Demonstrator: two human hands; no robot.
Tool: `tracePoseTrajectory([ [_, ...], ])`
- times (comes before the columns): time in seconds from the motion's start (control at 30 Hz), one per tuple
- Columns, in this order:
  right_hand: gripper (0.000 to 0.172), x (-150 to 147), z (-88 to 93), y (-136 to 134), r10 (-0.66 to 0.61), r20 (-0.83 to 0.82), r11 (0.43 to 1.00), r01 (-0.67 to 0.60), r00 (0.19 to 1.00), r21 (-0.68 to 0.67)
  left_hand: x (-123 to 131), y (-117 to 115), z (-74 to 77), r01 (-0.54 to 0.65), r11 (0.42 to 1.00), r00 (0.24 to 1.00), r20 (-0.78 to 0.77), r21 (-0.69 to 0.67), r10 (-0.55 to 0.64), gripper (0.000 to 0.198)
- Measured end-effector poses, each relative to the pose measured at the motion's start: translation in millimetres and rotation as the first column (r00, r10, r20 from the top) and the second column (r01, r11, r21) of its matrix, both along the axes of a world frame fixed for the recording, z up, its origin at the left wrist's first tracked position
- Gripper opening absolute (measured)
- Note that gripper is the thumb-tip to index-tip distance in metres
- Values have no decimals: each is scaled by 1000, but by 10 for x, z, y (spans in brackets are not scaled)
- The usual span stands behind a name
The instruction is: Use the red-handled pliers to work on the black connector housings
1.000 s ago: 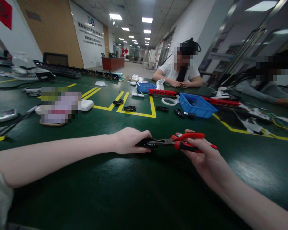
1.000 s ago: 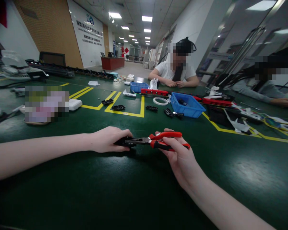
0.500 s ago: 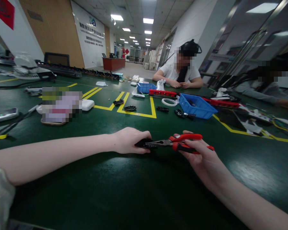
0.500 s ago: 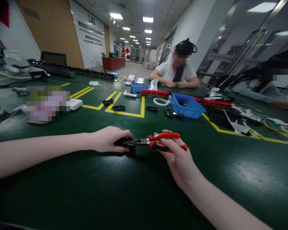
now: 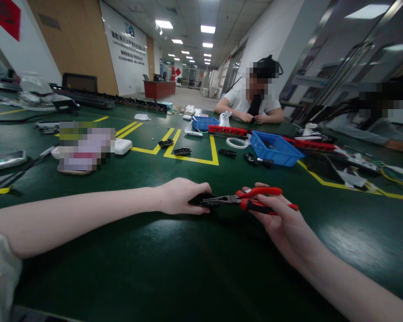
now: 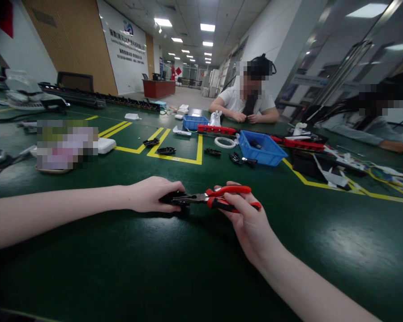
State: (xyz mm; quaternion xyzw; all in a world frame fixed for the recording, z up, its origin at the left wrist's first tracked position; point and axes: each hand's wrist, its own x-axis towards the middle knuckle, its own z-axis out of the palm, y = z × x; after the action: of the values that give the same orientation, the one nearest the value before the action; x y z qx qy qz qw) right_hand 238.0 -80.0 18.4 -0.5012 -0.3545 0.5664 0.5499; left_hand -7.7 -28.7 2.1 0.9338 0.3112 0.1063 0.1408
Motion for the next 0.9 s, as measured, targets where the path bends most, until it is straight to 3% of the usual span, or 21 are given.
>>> tracePoseTrajectory([
  [0.9,37,-28,-18,8,3,-3,1000,-3,1000,-2,-5,16,-13,30,999,999,19,30,-31,33],
])
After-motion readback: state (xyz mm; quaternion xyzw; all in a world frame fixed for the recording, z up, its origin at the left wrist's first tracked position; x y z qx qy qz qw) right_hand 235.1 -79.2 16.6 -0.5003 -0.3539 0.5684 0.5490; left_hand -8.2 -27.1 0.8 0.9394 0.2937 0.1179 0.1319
